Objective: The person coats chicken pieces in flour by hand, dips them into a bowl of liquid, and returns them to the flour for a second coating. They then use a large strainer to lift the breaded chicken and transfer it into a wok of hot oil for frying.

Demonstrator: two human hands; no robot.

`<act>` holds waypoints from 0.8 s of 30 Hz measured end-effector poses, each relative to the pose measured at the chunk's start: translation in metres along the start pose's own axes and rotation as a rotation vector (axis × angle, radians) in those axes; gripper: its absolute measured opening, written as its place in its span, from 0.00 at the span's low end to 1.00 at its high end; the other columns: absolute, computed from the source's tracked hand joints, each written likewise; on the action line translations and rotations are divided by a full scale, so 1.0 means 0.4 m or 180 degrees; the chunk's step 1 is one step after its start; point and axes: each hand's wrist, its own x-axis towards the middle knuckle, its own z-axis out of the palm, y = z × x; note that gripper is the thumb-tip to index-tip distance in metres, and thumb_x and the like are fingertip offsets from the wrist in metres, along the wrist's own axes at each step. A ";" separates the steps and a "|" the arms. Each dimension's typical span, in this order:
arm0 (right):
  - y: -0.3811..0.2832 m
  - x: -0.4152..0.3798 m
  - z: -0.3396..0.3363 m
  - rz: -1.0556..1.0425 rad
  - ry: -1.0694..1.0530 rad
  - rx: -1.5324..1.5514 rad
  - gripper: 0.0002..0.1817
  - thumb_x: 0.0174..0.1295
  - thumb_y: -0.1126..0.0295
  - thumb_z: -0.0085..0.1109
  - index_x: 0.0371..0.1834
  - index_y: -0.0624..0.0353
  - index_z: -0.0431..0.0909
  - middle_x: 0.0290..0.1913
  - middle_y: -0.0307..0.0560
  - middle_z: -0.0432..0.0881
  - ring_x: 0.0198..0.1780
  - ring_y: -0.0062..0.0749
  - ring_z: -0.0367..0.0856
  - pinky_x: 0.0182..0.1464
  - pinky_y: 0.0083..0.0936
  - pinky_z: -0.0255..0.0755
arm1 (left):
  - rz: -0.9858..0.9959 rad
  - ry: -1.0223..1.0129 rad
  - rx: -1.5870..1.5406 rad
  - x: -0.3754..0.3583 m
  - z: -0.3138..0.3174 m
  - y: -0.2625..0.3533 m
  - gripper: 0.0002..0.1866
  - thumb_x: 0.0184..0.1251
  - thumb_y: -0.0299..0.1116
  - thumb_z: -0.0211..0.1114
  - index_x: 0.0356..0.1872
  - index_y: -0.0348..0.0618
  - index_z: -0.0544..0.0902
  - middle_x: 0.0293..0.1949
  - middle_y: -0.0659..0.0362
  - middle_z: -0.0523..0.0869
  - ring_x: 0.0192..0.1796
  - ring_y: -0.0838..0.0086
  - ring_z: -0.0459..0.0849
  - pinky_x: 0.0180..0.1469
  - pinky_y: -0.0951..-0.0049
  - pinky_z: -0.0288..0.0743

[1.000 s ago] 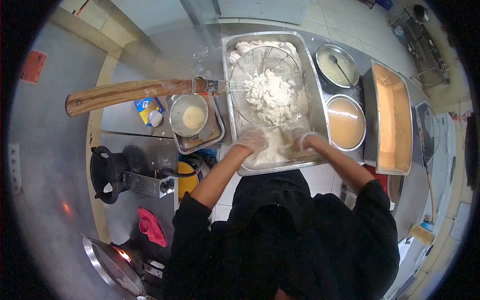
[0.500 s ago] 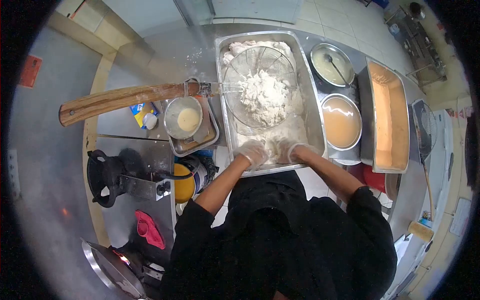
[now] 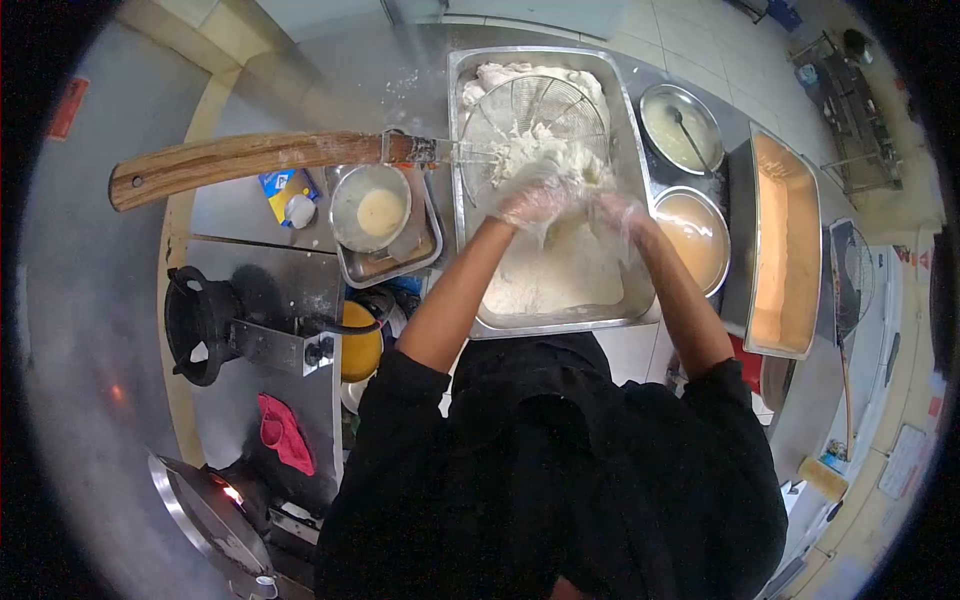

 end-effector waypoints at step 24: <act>-0.100 -0.076 0.158 -0.1229 -0.1661 -0.1127 0.24 0.45 0.50 0.57 0.34 0.62 0.77 0.38 0.57 0.78 0.40 0.46 0.76 0.44 0.34 0.69 | -0.0194 -0.0044 -0.0990 -0.059 0.299 -0.015 0.27 0.62 0.46 0.43 0.57 0.37 0.65 0.60 0.48 0.64 0.62 0.63 0.61 0.65 0.66 0.49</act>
